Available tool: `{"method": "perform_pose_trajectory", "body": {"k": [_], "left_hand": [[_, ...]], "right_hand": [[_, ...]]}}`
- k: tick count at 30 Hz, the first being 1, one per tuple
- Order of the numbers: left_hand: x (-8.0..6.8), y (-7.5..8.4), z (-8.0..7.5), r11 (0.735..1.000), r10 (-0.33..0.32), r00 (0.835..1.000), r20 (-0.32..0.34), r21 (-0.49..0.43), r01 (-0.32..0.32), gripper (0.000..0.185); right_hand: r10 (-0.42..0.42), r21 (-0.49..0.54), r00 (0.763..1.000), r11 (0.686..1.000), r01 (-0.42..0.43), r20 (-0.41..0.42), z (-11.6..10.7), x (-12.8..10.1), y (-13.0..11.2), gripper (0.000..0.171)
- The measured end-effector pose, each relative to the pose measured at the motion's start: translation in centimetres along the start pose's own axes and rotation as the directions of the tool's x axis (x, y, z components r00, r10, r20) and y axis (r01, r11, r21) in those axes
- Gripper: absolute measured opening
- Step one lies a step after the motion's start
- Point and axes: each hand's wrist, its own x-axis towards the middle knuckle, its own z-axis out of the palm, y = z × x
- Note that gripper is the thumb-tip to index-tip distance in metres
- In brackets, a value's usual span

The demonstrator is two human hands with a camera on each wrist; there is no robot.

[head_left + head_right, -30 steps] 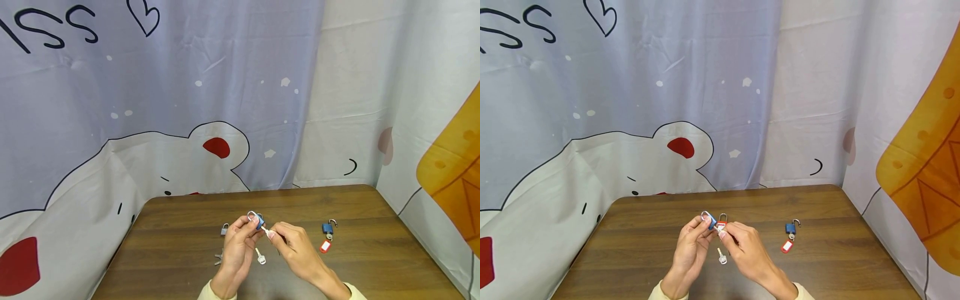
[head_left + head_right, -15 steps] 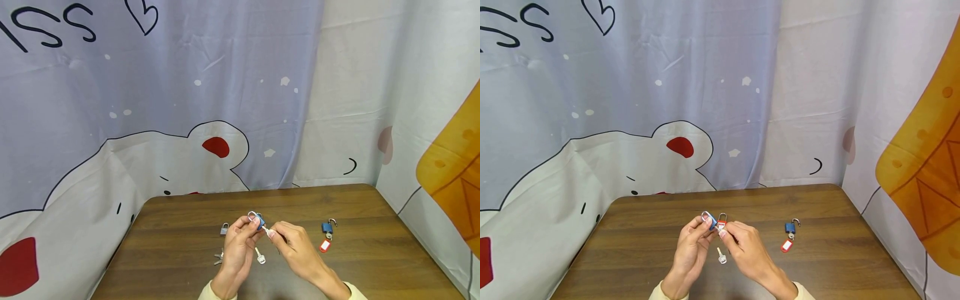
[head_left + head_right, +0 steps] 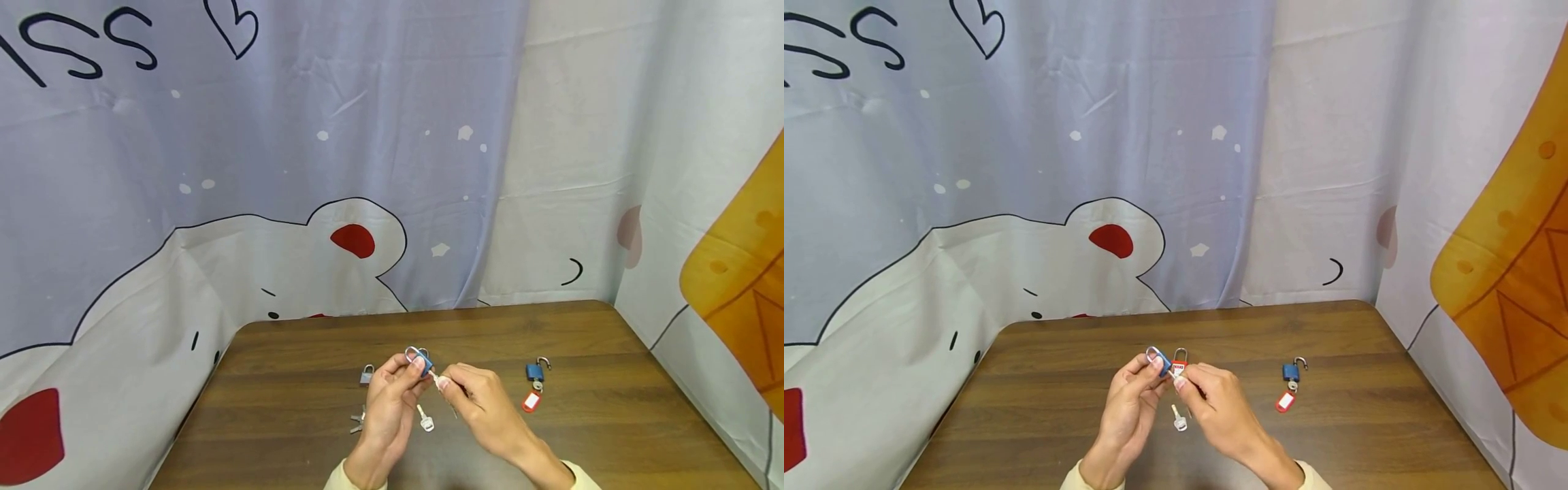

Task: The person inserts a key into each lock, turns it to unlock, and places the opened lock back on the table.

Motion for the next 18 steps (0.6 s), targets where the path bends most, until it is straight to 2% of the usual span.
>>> {"method": "perform_pose_trajectory", "body": {"k": [3, 7, 12, 18], "left_hand": [[0.00, 0.03, -0.02, 1.000, 0.003, 1.000, 0.012, 0.014, -0.003, 0.018], [-0.01, 0.13, 0.00, 1.000, 0.005, 1.000, 0.026, 0.017, -0.006, 0.014], [-0.11, 0.27, -0.26, 0.999, 0.027, 0.998, 0.058, 0.026, -0.028, 0.013], [-0.18, 0.52, -0.69, 0.993, 0.042, 0.994, 0.101, 0.105, -0.052, 0.011]], "right_hand": [[0.026, 0.042, 1.000, 0.999, -0.026, 0.014, -0.10, -0.03, 0.02, 0.030], [0.041, 0.043, 0.999, 0.998, -0.041, 0.011, 0.04, -0.16, 0.18, 0.030], [0.005, 0.042, 1.000, 0.999, -0.004, -0.021, 0.47, -0.17, 0.40, 0.030], [0.000, 0.042, 1.000, 0.999, 0.001, -0.031, 0.54, -0.14, 0.19, 0.029]]}}
